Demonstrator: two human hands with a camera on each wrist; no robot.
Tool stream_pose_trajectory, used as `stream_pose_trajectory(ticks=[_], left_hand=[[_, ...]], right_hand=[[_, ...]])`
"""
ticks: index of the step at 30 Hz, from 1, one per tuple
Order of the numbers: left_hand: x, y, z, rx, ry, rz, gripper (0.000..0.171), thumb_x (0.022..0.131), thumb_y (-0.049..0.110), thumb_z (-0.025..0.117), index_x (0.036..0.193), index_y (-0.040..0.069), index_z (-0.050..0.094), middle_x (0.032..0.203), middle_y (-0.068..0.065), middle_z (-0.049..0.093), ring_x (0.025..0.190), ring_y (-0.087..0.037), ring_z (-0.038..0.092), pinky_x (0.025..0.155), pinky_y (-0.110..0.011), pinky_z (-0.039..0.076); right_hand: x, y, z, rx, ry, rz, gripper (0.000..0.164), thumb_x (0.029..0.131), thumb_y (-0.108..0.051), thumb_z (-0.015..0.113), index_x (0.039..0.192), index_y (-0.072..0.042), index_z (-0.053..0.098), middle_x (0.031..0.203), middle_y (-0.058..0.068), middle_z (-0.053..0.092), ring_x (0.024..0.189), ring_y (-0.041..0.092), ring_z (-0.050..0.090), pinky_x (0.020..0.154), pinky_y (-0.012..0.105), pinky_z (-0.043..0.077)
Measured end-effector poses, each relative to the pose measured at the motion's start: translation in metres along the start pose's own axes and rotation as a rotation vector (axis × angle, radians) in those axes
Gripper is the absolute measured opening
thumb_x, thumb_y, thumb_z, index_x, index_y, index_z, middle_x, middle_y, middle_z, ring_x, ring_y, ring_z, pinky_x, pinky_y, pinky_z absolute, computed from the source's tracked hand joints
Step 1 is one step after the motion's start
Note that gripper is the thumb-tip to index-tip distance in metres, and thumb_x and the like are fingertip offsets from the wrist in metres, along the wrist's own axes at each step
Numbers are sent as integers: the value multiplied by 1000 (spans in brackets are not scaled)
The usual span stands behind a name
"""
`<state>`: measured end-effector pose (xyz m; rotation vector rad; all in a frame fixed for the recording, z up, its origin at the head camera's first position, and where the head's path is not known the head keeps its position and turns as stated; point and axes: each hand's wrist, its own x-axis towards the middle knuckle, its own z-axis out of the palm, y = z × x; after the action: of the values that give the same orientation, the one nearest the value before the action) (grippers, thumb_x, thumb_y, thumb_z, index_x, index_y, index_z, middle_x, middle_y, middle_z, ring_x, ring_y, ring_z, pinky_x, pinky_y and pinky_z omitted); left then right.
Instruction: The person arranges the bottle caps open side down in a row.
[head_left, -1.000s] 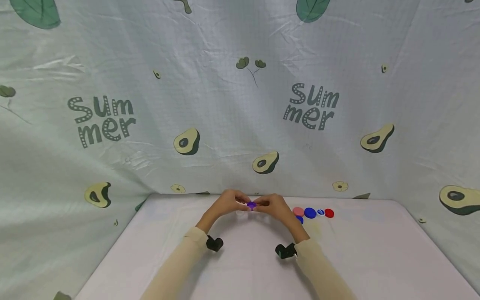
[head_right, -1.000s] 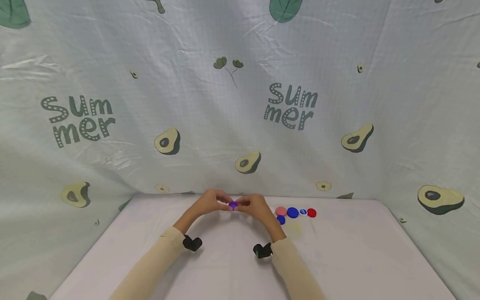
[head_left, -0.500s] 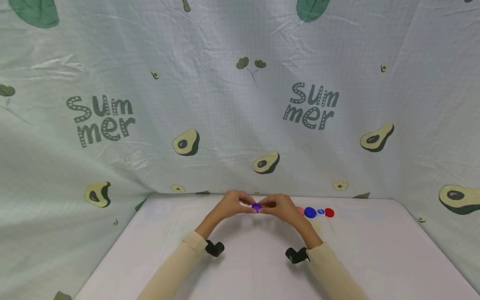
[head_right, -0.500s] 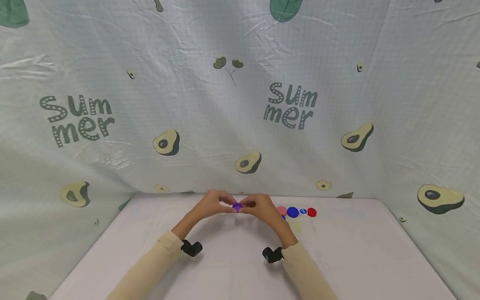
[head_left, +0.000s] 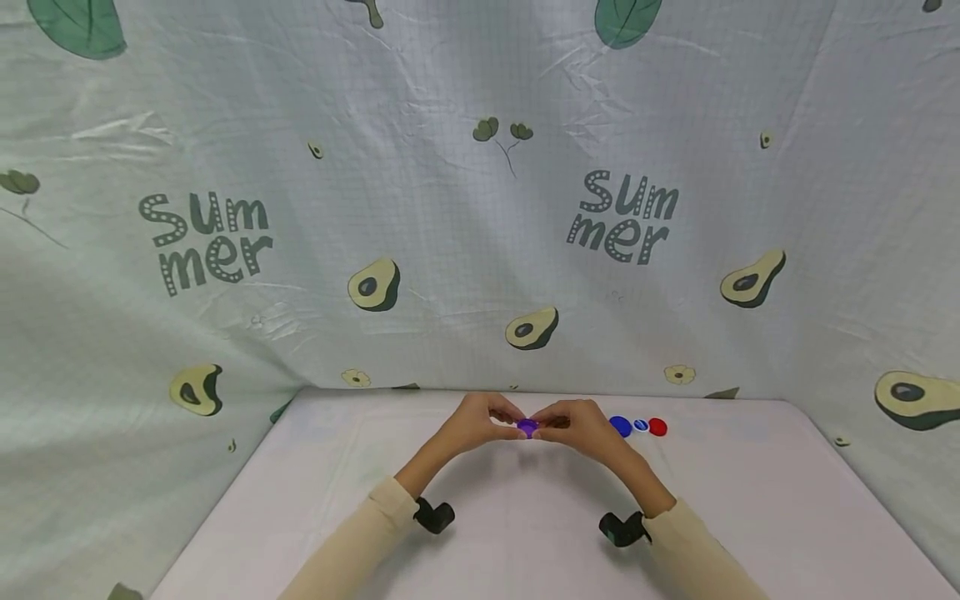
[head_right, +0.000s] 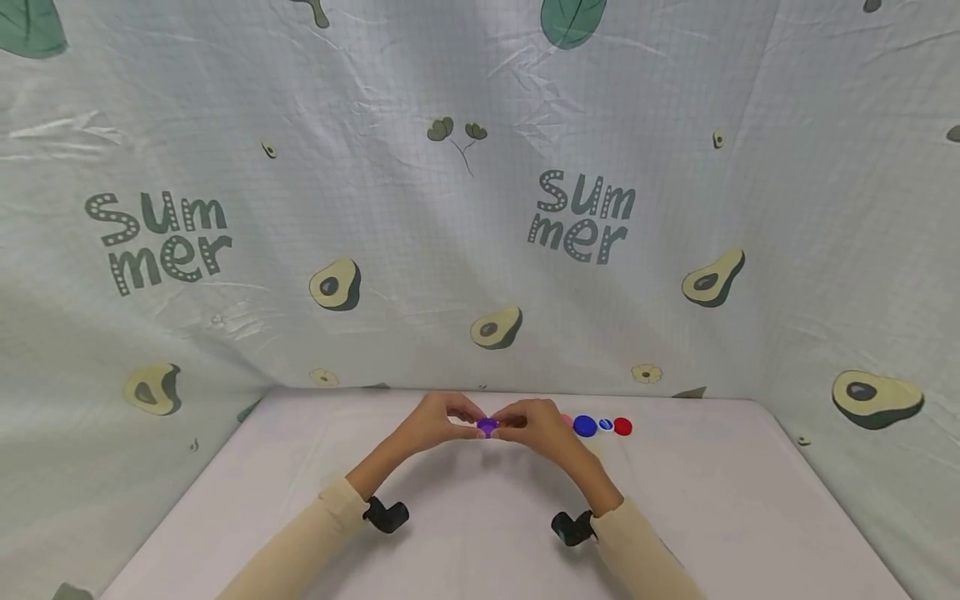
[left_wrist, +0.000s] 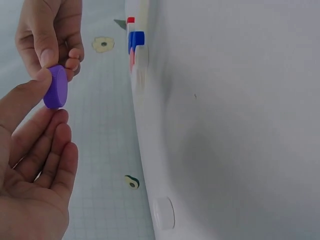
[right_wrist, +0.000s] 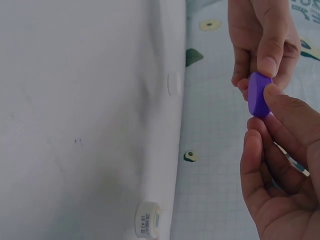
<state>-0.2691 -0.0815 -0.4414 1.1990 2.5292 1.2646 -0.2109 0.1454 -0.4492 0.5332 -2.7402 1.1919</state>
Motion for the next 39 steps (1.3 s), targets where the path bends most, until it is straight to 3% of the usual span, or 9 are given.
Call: stream_pose_trajectory(ticks=[3, 9, 16, 22, 26, 32, 39], left_hand=[[-1, 4, 4, -11, -8, 13, 23, 85, 19, 85, 105, 8, 79, 97, 1, 76, 93, -19, 68, 84, -31, 57], [-2, 11, 14, -50, -20, 36, 27, 89, 15, 81, 113, 4, 74, 105, -4, 74, 89, -9, 66, 84, -23, 56], [-1, 18, 25, -126, 11, 49, 36, 89, 12, 79, 122, 4, 68, 109, -6, 73, 94, -13, 68, 87, -21, 56], [2, 20, 36, -192, 61, 57, 30, 89, 9, 79, 115, 2, 67, 107, -8, 72, 94, -14, 68, 87, -24, 57], [4, 23, 44, -254, 92, 57, 20, 92, 9, 76, 108, 2, 65, 105, -8, 71, 94, -16, 69, 85, -22, 57], [7, 29, 53, -302, 141, 73, 14, 94, 10, 73, 104, 3, 66, 102, -8, 71, 96, -19, 70, 86, -23, 57], [12, 32, 64, -338, 175, 59, 12, 98, 12, 69, 107, 5, 65, 104, -8, 72, 94, -20, 70, 83, -22, 57]], right_hand=[[-6, 0, -3, -4, 3, 2, 26, 90, -23, 79, 112, -9, 78, 95, -3, 74, 83, 11, 67, 75, 24, 59], [-18, -2, -10, -6, 22, 23, 26, 90, -24, 79, 112, -9, 78, 97, -1, 75, 85, 12, 69, 76, 26, 60], [-29, 0, -17, -53, 89, 67, 25, 90, -27, 79, 109, -10, 78, 95, -3, 75, 82, 11, 68, 74, 26, 60], [-38, 1, -20, -23, 125, 112, 25, 93, -28, 76, 110, -10, 78, 98, -1, 75, 86, 14, 69, 77, 29, 60], [-42, 1, -18, -5, 190, 141, 30, 94, -29, 75, 119, -12, 74, 109, 3, 75, 95, 21, 71, 80, 33, 61], [-48, -1, -12, 9, 331, 68, 29, 94, -16, 75, 121, -10, 67, 118, 10, 71, 105, 29, 71, 84, 37, 60], [-55, -1, -11, -41, 432, -11, 20, 93, -8, 74, 112, -14, 73, 112, 3, 71, 98, 23, 73, 82, 36, 61]])
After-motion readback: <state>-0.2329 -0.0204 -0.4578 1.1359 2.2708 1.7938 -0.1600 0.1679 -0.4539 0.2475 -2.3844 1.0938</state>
